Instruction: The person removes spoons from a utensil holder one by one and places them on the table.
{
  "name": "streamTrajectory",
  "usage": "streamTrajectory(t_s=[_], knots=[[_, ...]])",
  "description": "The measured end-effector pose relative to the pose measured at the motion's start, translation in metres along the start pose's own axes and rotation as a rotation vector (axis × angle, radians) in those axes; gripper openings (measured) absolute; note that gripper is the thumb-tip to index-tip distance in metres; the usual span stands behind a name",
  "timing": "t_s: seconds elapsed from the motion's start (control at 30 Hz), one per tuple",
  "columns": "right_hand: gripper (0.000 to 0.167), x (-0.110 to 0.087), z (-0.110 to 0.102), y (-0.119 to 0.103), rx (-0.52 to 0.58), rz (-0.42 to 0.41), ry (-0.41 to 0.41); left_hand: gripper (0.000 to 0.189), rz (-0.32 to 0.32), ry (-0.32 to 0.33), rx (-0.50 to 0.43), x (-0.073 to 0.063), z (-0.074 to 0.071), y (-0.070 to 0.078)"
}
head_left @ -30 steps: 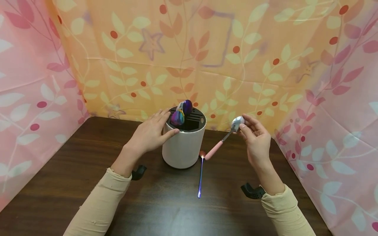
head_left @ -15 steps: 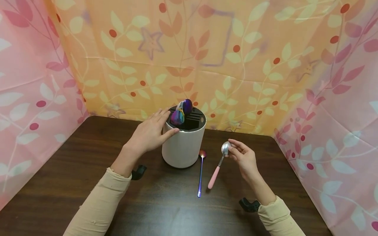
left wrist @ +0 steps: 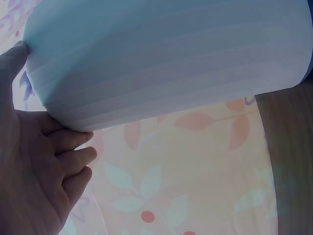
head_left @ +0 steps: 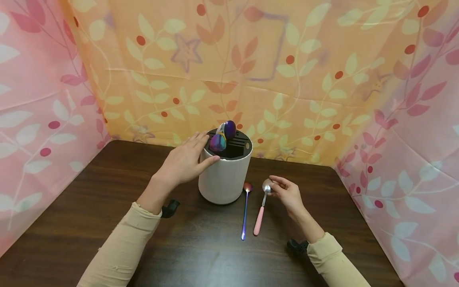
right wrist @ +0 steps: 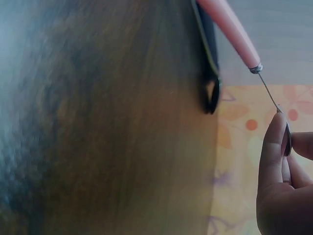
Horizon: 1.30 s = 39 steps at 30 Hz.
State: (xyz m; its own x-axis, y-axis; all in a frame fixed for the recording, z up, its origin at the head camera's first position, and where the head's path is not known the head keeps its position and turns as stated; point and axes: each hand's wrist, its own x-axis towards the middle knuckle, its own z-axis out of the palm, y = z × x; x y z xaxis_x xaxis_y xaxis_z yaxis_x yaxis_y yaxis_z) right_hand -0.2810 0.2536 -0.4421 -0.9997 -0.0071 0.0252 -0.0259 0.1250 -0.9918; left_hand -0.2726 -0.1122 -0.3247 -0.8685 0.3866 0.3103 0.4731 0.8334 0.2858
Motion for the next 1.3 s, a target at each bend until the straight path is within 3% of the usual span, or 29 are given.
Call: streamTrajectory(t_s=[0.63, 1.07, 1.3], knots=[[0.041, 0.022, 0.008, 0.020, -0.161, 0.047, -0.155, 0.094, 0.003, 0.001, 0.007, 0.000, 0.000, 0.001], [0.034, 0.025, 0.010, 0.021, -0.321, 0.052, -0.166, 0.094, -0.002, -0.005, 0.012, 0.001, 0.000, 0.000], [0.031, 0.023, 0.011, 0.014, -0.490, 0.036, -0.156, 0.094, -0.004, 0.002, 0.014, 0.000, 0.000, 0.001]])
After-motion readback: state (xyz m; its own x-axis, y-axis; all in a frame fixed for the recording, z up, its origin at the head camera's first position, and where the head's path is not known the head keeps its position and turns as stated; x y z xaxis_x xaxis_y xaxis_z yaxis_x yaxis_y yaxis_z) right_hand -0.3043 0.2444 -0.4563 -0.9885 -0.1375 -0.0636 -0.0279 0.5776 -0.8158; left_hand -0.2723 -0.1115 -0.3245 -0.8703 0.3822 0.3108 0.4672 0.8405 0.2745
